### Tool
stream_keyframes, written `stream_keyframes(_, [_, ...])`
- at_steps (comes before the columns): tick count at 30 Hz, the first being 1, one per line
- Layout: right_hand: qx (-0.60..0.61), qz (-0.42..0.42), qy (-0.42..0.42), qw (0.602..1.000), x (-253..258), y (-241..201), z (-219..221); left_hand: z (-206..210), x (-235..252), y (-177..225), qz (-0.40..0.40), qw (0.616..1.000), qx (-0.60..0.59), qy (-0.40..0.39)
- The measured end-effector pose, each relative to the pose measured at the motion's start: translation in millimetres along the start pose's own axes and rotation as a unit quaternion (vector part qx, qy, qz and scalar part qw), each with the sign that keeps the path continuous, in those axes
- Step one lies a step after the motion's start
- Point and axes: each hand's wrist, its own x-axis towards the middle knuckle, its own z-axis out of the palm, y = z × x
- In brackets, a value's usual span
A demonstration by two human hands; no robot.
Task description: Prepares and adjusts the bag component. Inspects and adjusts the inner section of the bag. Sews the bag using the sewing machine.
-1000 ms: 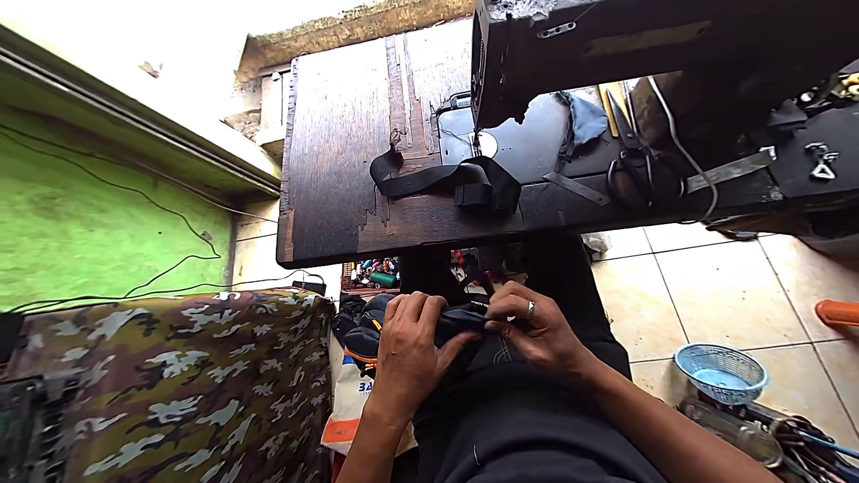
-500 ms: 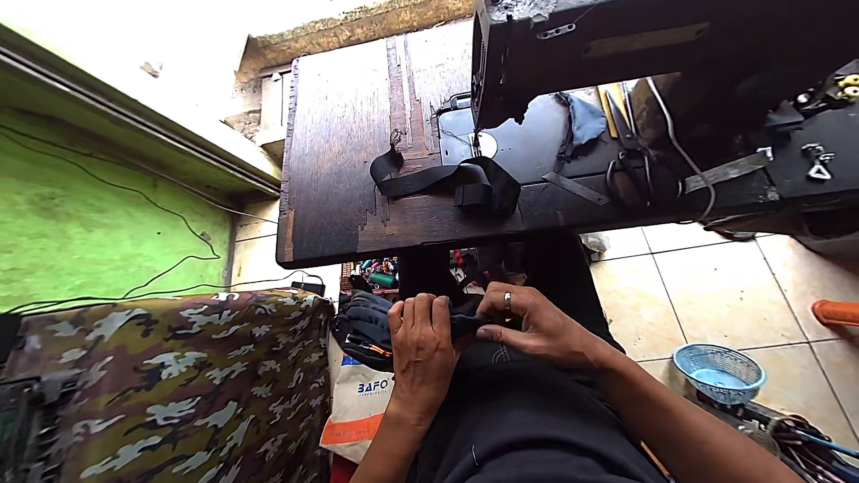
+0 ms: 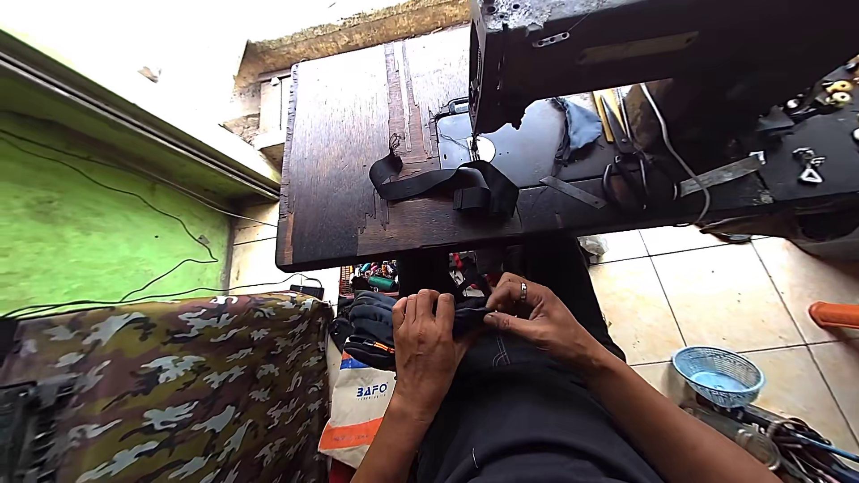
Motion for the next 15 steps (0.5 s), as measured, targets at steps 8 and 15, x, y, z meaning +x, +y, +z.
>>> stream_keyframes(8, [-0.122,0.03,-0.041,0.991,4.5,-6.5,-12.4,5.4,-0.4,1.0,0.015,1.0,-0.018,-0.005])
stream_keyframes(15, [-0.295,-0.124,-0.039,0.947,16.5,-0.1,-19.6,6.2,2.8,-7.5,0.047,0.997,-0.047,-0.035])
